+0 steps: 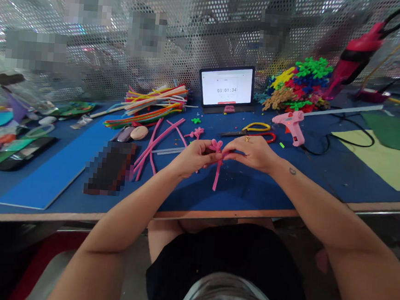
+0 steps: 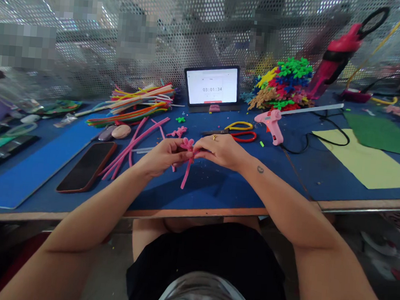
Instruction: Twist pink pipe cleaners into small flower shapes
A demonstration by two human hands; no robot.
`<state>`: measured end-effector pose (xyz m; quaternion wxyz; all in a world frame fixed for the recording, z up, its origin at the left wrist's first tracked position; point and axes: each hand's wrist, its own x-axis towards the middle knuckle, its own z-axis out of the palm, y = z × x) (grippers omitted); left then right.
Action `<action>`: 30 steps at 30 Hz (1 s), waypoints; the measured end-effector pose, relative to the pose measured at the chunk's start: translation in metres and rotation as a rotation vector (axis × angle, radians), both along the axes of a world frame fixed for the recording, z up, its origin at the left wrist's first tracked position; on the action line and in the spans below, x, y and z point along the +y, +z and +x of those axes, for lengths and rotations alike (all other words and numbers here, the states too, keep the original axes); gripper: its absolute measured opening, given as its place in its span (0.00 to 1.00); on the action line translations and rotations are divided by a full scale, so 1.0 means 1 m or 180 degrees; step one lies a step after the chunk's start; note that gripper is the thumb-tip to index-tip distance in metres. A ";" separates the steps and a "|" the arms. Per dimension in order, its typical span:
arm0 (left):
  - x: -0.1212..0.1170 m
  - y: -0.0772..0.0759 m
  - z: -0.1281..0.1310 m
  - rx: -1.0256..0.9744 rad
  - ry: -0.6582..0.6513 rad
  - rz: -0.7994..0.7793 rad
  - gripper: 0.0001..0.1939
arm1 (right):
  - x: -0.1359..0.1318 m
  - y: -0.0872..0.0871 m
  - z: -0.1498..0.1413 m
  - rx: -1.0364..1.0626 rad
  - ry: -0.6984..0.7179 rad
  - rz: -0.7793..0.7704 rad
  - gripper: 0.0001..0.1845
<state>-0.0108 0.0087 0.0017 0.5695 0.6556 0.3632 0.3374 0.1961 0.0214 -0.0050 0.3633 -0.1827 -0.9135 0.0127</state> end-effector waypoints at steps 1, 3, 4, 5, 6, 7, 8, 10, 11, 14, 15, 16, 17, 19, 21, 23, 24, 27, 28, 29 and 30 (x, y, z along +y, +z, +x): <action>0.000 0.000 0.000 -0.0001 -0.0006 0.0001 0.18 | 0.000 0.000 0.000 0.0019 0.0009 0.0025 0.09; 0.000 0.000 0.000 -0.0003 -0.0024 -0.0006 0.18 | 0.000 -0.001 0.000 0.0046 0.0003 0.0062 0.10; 0.000 0.000 0.000 -0.0003 -0.0027 -0.0016 0.18 | 0.000 -0.002 0.000 0.0045 -0.0022 0.0074 0.11; 0.000 0.000 0.000 0.0001 -0.0018 -0.0022 0.18 | 0.000 -0.002 0.000 0.0031 -0.0061 0.0089 0.11; 0.000 0.000 0.000 0.0017 0.0003 -0.0019 0.18 | 0.000 -0.003 0.000 0.0003 -0.0110 0.0112 0.12; -0.001 0.000 0.000 0.0045 0.0030 -0.0007 0.18 | 0.000 -0.003 0.000 -0.0032 -0.0162 0.0150 0.13; -0.001 0.000 0.000 0.0089 0.0064 0.0011 0.17 | 0.000 -0.003 0.000 -0.0069 -0.0215 0.0204 0.13; -0.001 -0.001 0.000 0.0216 0.0127 0.0055 0.17 | -0.001 -0.004 0.001 -0.0147 -0.0324 0.0352 0.13; -0.001 -0.002 -0.001 0.0271 0.0146 0.0072 0.16 | -0.001 -0.004 0.001 -0.0183 -0.0371 0.0432 0.13; -0.001 -0.002 -0.001 0.0297 0.0144 0.0090 0.16 | -0.004 -0.003 0.001 -0.0228 -0.0425 0.0619 0.13; -0.001 -0.002 -0.001 0.0256 0.0130 0.0085 0.16 | -0.005 -0.003 0.000 -0.0228 -0.0430 0.0647 0.13; -0.002 -0.001 0.000 0.0207 0.0110 0.0069 0.16 | -0.006 -0.002 0.000 -0.0225 -0.0436 0.0655 0.12; -0.002 0.000 0.000 0.0157 0.0081 0.0047 0.17 | -0.006 -0.002 0.000 -0.0223 -0.0452 0.0650 0.13; -0.003 0.002 0.000 0.0045 -0.0020 -0.0052 0.17 | -0.006 0.000 0.000 -0.0264 -0.0486 0.0626 0.13; -0.004 0.004 0.000 -0.0096 -0.0149 -0.0229 0.17 | -0.006 0.001 0.000 -0.0389 -0.0441 0.0615 0.14; -0.004 0.005 0.000 -0.0229 -0.0270 -0.0445 0.18 | -0.004 0.002 0.000 -0.0580 -0.0346 0.0633 0.16; -0.003 0.005 0.000 -0.0272 -0.0321 -0.0537 0.19 | -0.004 0.002 0.000 -0.0674 -0.0317 0.0632 0.17; -0.002 0.005 -0.001 -0.0298 -0.0408 -0.0664 0.20 | -0.003 0.003 0.000 -0.0840 -0.0377 0.0577 0.19; -0.002 0.004 -0.001 -0.0294 -0.0411 -0.0662 0.20 | -0.003 0.004 0.000 -0.0855 -0.0399 0.0566 0.19; -0.002 0.004 -0.001 -0.0292 -0.0403 -0.0647 0.20 | -0.004 0.004 0.000 -0.0861 -0.0400 0.0593 0.19; -0.002 0.004 -0.001 -0.0281 -0.0391 -0.0623 0.20 | -0.004 0.004 0.000 -0.0871 -0.0388 0.0666 0.19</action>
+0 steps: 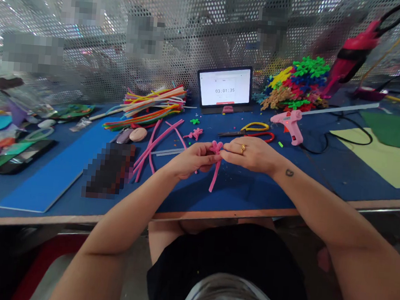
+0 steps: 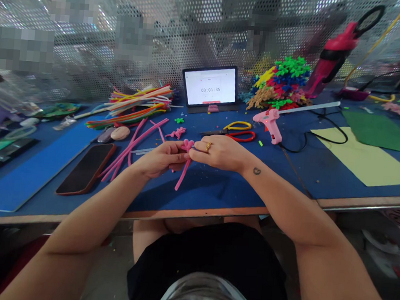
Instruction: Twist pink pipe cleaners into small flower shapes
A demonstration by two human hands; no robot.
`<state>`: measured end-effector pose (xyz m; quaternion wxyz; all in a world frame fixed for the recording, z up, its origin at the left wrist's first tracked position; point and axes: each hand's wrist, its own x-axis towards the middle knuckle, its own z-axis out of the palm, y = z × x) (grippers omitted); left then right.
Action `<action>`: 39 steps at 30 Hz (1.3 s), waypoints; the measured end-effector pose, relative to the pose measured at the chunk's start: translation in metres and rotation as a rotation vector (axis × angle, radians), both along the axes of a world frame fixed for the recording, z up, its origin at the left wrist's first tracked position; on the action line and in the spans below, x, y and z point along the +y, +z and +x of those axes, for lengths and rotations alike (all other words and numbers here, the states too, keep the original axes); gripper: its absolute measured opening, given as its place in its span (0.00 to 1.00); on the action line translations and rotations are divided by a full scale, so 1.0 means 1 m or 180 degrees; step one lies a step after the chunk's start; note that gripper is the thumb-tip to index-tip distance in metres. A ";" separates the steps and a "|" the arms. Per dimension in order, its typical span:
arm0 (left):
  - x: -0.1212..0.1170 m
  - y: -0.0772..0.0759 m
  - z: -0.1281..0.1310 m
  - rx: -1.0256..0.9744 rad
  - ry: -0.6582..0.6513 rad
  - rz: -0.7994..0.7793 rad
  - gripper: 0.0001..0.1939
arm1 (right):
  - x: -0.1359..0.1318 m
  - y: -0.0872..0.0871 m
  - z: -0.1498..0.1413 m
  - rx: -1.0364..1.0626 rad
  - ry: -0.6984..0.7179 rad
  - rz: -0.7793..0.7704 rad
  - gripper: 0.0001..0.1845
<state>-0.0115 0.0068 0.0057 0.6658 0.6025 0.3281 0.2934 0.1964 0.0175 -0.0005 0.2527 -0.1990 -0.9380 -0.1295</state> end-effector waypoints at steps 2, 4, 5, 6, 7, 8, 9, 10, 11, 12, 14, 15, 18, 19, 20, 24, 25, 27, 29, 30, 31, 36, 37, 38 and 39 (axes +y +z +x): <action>0.000 -0.001 0.000 0.0033 0.0035 0.0065 0.19 | 0.000 0.001 0.001 -0.0051 0.0054 0.0219 0.20; 0.000 -0.002 0.000 0.0073 0.0077 0.0148 0.19 | -0.001 0.002 0.001 -0.0058 0.0121 0.0403 0.19; 0.001 -0.002 0.000 0.0086 0.0098 0.0198 0.19 | 0.000 0.002 0.002 -0.0035 0.0156 0.0434 0.18; 0.001 -0.003 0.000 0.0091 0.0120 0.0253 0.19 | 0.000 0.002 0.002 -0.0005 0.0191 0.0434 0.17; 0.001 -0.004 0.000 0.0096 0.0141 0.0307 0.18 | 0.000 0.002 0.002 0.0017 0.0217 0.0419 0.17; 0.002 -0.005 0.000 0.0104 0.0159 0.0364 0.18 | 0.000 0.001 0.002 0.0019 0.0233 0.0402 0.17; 0.002 -0.005 0.000 0.0121 0.0175 0.0424 0.18 | 0.001 0.000 0.002 0.0001 0.0244 0.0391 0.17; 0.002 -0.006 0.000 0.0135 0.0196 0.0497 0.17 | 0.001 -0.001 0.001 -0.0026 0.0265 0.0392 0.17; 0.002 -0.006 0.000 0.0146 0.0218 0.0589 0.17 | 0.002 -0.001 0.001 -0.0045 0.0290 0.0404 0.18; 0.002 -0.006 0.000 0.0162 0.0241 0.0707 0.17 | 0.002 -0.002 0.000 -0.0045 0.0308 0.0417 0.17; 0.002 -0.005 0.000 0.0263 0.0311 0.1047 0.15 | 0.002 -0.004 -0.002 0.0052 0.0301 0.0380 0.16; 0.001 -0.004 0.000 0.0360 0.0359 0.1267 0.13 | 0.002 -0.005 -0.003 0.0149 0.0277 0.0280 0.15; -0.001 -0.003 0.000 0.0738 0.0503 0.1930 0.08 | 0.000 -0.006 -0.007 0.0506 0.0209 -0.0400 0.12; -0.002 -0.002 0.000 0.0855 0.0545 0.2107 0.07 | -0.001 -0.006 -0.008 0.0635 0.0172 -0.0717 0.11; -0.003 -0.002 0.001 0.0970 0.0594 0.2263 0.07 | -0.002 -0.006 -0.010 0.0766 0.0123 -0.1077 0.10; -0.007 -0.002 0.002 0.1493 0.0801 0.2908 0.09 | -0.007 -0.006 -0.017 0.1304 -0.0099 -0.2844 0.06; -0.008 -0.002 0.003 0.1570 0.0792 0.3060 0.09 | -0.007 -0.006 -0.019 0.1441 -0.0147 -0.3282 0.05; -0.008 -0.003 0.003 0.1624 0.0699 0.3277 0.08 | -0.007 -0.006 -0.022 0.1719 -0.0271 -0.4039 0.05; -0.008 -0.004 0.003 0.1607 0.0619 0.3368 0.08 | -0.006 -0.007 -0.024 0.1871 -0.0373 -0.4626 0.08; -0.007 -0.005 0.003 0.1585 0.0622 0.3353 0.08 | -0.005 -0.008 -0.024 0.1861 -0.0375 -0.4803 0.09; -0.006 -0.005 0.003 0.1541 0.0641 0.3277 0.08 | -0.004 -0.008 -0.024 0.1801 -0.0334 -0.4845 0.10; 0.000 -0.004 0.001 0.0551 0.0571 0.1501 0.09 | -0.002 -0.008 -0.014 0.1206 -0.0084 -0.2249 0.14; 0.001 -0.003 0.001 0.0312 0.0451 0.1001 0.11 | -0.002 -0.007 -0.012 0.1011 -0.0070 -0.1487 0.16; 0.001 -0.002 0.000 0.0115 0.0324 0.0562 0.12 | -0.002 -0.006 -0.010 0.0812 -0.0049 -0.0823 0.17; 0.001 -0.001 0.000 -0.0031 0.0200 0.0219 0.13 | -0.002 -0.005 -0.008 0.0629 -0.0016 -0.0297 0.17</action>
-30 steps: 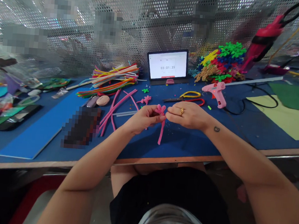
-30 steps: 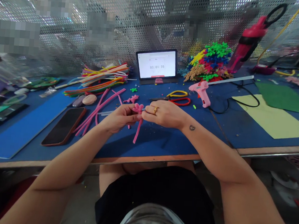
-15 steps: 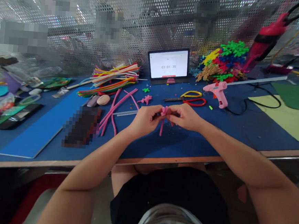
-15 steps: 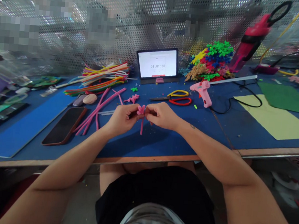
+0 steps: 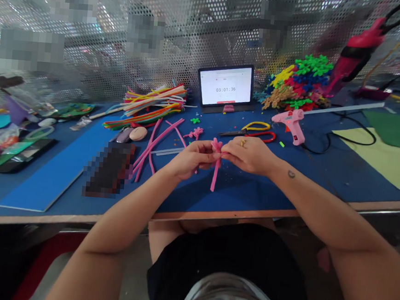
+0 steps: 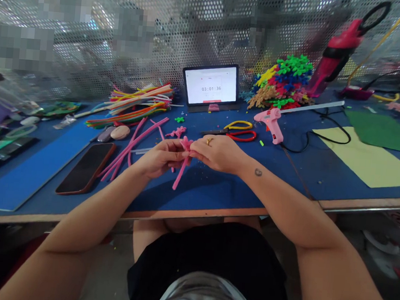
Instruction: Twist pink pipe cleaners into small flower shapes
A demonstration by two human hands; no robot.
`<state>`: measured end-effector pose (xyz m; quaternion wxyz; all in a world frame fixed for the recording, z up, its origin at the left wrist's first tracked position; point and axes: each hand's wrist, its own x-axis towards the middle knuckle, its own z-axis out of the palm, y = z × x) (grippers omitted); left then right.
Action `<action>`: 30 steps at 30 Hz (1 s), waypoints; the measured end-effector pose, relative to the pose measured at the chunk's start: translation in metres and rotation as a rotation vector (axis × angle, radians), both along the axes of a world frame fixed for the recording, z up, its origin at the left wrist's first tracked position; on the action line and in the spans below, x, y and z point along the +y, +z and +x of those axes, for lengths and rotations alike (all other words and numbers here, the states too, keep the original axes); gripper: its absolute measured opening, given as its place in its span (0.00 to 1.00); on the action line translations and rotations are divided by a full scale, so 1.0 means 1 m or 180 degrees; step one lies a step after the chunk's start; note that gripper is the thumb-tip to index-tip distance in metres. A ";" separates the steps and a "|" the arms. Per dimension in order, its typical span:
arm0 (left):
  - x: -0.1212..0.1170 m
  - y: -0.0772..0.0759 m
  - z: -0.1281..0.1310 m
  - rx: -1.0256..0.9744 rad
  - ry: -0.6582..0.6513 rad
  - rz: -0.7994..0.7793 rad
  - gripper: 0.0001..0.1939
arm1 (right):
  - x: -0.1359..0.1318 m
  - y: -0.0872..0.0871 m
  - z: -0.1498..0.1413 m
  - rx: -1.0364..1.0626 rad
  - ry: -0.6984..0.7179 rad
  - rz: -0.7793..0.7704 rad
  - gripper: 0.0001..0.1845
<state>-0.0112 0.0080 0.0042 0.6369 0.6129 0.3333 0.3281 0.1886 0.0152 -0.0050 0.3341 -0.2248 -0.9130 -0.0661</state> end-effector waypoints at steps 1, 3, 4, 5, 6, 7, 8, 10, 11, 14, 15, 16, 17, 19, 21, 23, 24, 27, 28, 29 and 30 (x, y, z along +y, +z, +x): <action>0.000 0.001 0.000 -0.0114 -0.0111 -0.0237 0.13 | 0.000 0.001 0.001 -0.0150 0.0006 0.0392 0.17; -0.001 0.002 0.000 -0.0281 -0.0269 -0.0486 0.13 | -0.001 0.003 0.003 -0.0297 0.0028 0.0905 0.16; -0.001 0.002 -0.001 -0.0327 -0.0336 -0.0542 0.13 | -0.002 0.004 0.003 -0.0307 0.0064 0.1054 0.16; -0.002 0.002 -0.001 -0.0349 -0.0396 -0.0572 0.13 | -0.003 0.004 0.003 -0.0287 0.0118 0.1149 0.16; -0.002 0.002 -0.001 -0.0357 -0.0450 -0.0577 0.13 | -0.004 0.004 0.002 -0.0246 0.0173 0.1188 0.15; -0.002 0.002 -0.002 -0.0353 -0.0497 -0.0556 0.13 | -0.005 0.004 0.001 -0.0177 0.0226 0.1162 0.14; -0.002 0.001 -0.002 -0.0344 -0.0524 -0.0504 0.13 | -0.006 0.003 0.000 -0.0077 0.0280 0.1062 0.13; -0.002 0.000 -0.002 -0.0300 -0.0521 -0.0295 0.14 | -0.008 0.002 -0.002 0.0175 0.0408 0.0636 0.12; -0.002 0.000 -0.002 -0.0260 -0.0483 -0.0130 0.14 | -0.009 0.002 -0.003 0.0295 0.0467 0.0358 0.11; -0.004 -0.001 -0.001 -0.0058 -0.0242 0.0610 0.14 | -0.012 0.003 -0.005 0.0542 0.0562 -0.0470 0.12; -0.005 -0.001 -0.001 0.0040 -0.0147 0.0921 0.14 | -0.012 0.003 -0.006 0.0607 0.0573 -0.0802 0.12; -0.006 0.000 0.000 0.0150 -0.0055 0.1257 0.13 | -0.012 0.004 -0.006 0.0709 0.0588 -0.1205 0.13; -0.007 0.000 0.000 0.0281 0.0025 0.1606 0.12 | -0.012 0.004 -0.007 0.0846 0.0621 -0.1685 0.13; -0.010 0.001 0.000 0.0598 0.0184 0.2305 0.10 | -0.011 0.002 -0.008 0.1148 0.0714 -0.2771 0.13; -0.011 0.002 0.000 0.0892 0.0363 0.2874 0.10 | -0.009 0.001 -0.010 0.1385 0.0756 -0.3661 0.11; -0.011 0.001 -0.001 0.1043 0.0485 0.3126 0.10 | -0.006 0.000 -0.011 0.1471 0.0760 -0.4125 0.11; -0.011 0.001 -0.001 0.1038 0.0489 0.3105 0.10 | -0.005 0.000 -0.011 0.1467 0.0766 -0.4166 0.11; -0.008 -0.002 -0.001 0.0797 0.0328 0.2606 0.07 | -0.004 0.001 -0.009 0.1351 0.0855 -0.3799 0.15; -0.008 -0.003 -0.001 0.0711 0.0266 0.2434 0.07 | -0.004 0.002 -0.008 0.1314 0.0867 -0.3615 0.16; -0.007 -0.003 -0.001 0.0661 0.0217 0.2319 0.08 | -0.004 0.002 -0.007 0.1281 0.0849 -0.3456 0.16; -0.007 -0.004 -0.001 0.0664 0.0191 0.2272 0.08 | -0.005 0.002 -0.007 0.1245 0.0799 -0.3337 0.17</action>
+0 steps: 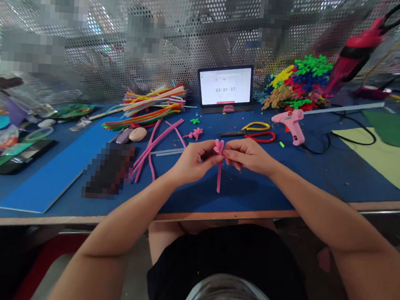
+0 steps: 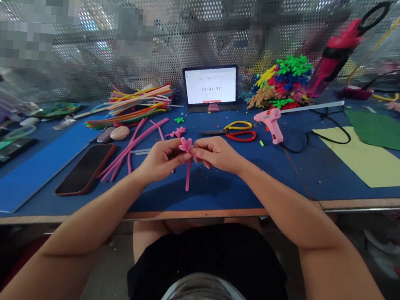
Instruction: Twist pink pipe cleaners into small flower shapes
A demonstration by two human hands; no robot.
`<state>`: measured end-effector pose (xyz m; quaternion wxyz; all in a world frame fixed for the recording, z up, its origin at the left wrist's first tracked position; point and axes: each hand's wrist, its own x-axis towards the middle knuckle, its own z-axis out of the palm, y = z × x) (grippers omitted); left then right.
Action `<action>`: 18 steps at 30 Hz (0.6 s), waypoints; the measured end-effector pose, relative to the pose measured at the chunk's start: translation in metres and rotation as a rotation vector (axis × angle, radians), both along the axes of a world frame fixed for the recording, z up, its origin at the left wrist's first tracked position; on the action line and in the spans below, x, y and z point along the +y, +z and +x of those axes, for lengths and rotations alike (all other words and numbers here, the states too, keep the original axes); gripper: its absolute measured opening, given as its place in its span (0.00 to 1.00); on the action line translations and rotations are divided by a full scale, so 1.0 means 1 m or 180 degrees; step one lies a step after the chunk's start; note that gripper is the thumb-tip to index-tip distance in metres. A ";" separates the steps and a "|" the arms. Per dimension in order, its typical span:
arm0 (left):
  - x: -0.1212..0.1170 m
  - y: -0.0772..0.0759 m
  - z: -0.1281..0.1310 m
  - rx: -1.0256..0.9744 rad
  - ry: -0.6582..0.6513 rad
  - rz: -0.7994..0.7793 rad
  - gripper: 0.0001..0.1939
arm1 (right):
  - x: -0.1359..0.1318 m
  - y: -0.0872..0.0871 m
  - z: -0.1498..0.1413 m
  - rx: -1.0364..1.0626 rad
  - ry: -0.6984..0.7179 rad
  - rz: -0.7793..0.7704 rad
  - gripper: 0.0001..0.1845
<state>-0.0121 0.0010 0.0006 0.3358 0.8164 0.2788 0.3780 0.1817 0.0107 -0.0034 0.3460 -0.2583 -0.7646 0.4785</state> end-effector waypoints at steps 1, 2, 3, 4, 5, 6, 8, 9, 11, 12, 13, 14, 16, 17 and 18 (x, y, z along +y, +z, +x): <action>0.000 0.000 0.000 0.0057 0.0015 0.0010 0.09 | -0.001 0.000 0.000 -0.0061 -0.0068 0.0076 0.17; 0.000 0.000 0.000 0.0148 0.0064 0.0054 0.09 | -0.002 -0.001 0.000 -0.0129 -0.0150 0.0127 0.17; -0.001 0.000 0.000 0.0244 0.0144 0.0101 0.09 | -0.003 -0.001 -0.001 -0.0197 -0.0248 0.0170 0.18; -0.001 0.001 0.001 0.0323 0.0238 0.0132 0.09 | -0.004 0.000 -0.002 -0.0256 -0.0359 0.0235 0.18; -0.001 0.001 0.001 0.0370 0.0327 0.0134 0.09 | -0.005 0.000 -0.002 -0.0305 -0.0466 0.0340 0.18; -0.001 0.001 0.001 0.0367 0.0390 0.0086 0.10 | -0.005 0.001 -0.002 -0.0351 -0.0542 0.0485 0.18; -0.001 0.001 0.001 0.0207 0.0372 -0.0176 0.10 | -0.005 0.003 -0.001 -0.0463 -0.0534 0.0828 0.18; -0.001 0.001 0.001 0.0085 0.0310 -0.0356 0.11 | -0.004 0.003 0.000 -0.0520 -0.0463 0.0985 0.18; -0.001 0.001 0.002 -0.0122 0.0195 -0.0685 0.13 | -0.003 0.004 0.002 -0.0618 -0.0312 0.1241 0.18; 0.000 0.000 0.002 -0.0192 0.0163 -0.0797 0.13 | -0.002 0.004 0.003 -0.0659 -0.0291 0.1365 0.18; 0.000 0.000 0.002 -0.0236 0.0150 -0.0870 0.14 | -0.002 0.004 0.003 -0.0692 -0.0320 0.1502 0.17; 0.000 0.000 0.003 -0.0261 0.0150 -0.0926 0.14 | -0.001 0.003 0.003 -0.0718 -0.0386 0.1647 0.16; 0.000 0.000 0.004 -0.0306 0.0161 -0.1005 0.14 | -0.002 0.002 0.002 -0.0745 -0.0565 0.1898 0.15; 0.000 0.000 0.004 -0.0340 0.0175 -0.1025 0.14 | -0.002 0.002 0.002 -0.0747 -0.0647 0.1968 0.14; 0.000 -0.001 0.004 -0.0387 0.0190 -0.1043 0.14 | -0.002 0.002 0.001 -0.0745 -0.0702 0.1981 0.14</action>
